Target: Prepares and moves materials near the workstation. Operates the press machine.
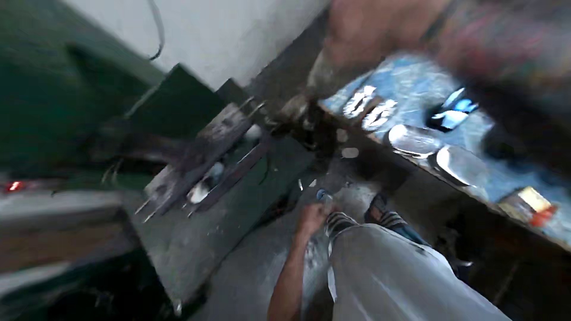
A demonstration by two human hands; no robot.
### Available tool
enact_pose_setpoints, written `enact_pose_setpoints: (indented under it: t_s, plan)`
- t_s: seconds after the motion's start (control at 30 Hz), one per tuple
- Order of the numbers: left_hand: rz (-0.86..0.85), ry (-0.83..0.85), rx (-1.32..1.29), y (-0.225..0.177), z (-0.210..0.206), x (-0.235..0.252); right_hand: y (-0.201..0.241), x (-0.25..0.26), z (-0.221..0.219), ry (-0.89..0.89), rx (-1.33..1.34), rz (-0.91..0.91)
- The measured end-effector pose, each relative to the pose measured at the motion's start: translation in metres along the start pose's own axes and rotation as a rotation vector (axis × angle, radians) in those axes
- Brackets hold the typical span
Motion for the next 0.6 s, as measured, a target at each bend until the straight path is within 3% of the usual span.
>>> enact_pose_setpoints:
  t_s: [0.03, 0.07, 0.13, 0.23, 0.33, 0.4, 0.47, 0.6]
  plan:
    - [0.058, -0.167, 0.061, -0.022, 0.023, 0.012, 0.041, -0.023, 0.06, 0.371, -0.054, -0.238]
    - [0.047, -0.341, 0.086, -0.048, 0.046, 0.023, 0.073, -0.051, 0.095, 0.518, -0.058, -0.365]
    - [-0.136, -0.615, 0.09, -0.11, 0.082, 0.045, 0.107, -0.141, 0.125, 0.561, -0.018, -0.489]
    - [-0.347, -0.507, 0.189, -0.211, 0.102, 0.081, 0.134, -0.281, 0.119, 0.787, 0.066, -0.905]
    - [-0.371, -0.318, 0.386, -0.283, 0.094, 0.147, 0.135, -0.408, 0.068, 1.007, 0.281, -1.433]
    - [-0.306, -0.257, 0.506, -0.298, 0.083, 0.182, 0.144, -0.491, 0.033, 0.971, 0.356, -1.615]
    - [-0.253, -0.199, 0.599, -0.296, 0.075, 0.196, 0.156, -0.553, 0.007, 0.957, 0.351, -1.686]
    - [-0.457, -0.363, 0.558, -0.265, 0.063, 0.184, 0.159, -0.59, -0.012, 0.939, 0.319, -1.676]
Point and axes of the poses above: each hand's wrist, its own x-axis towards the middle knuckle, its own z-axis out of the back of the hand, y = z × x, the point moved 2 cm from there along x, towards the middle knuckle, and after that the axes turned 8 degrees about x, right-handed, at the moved point
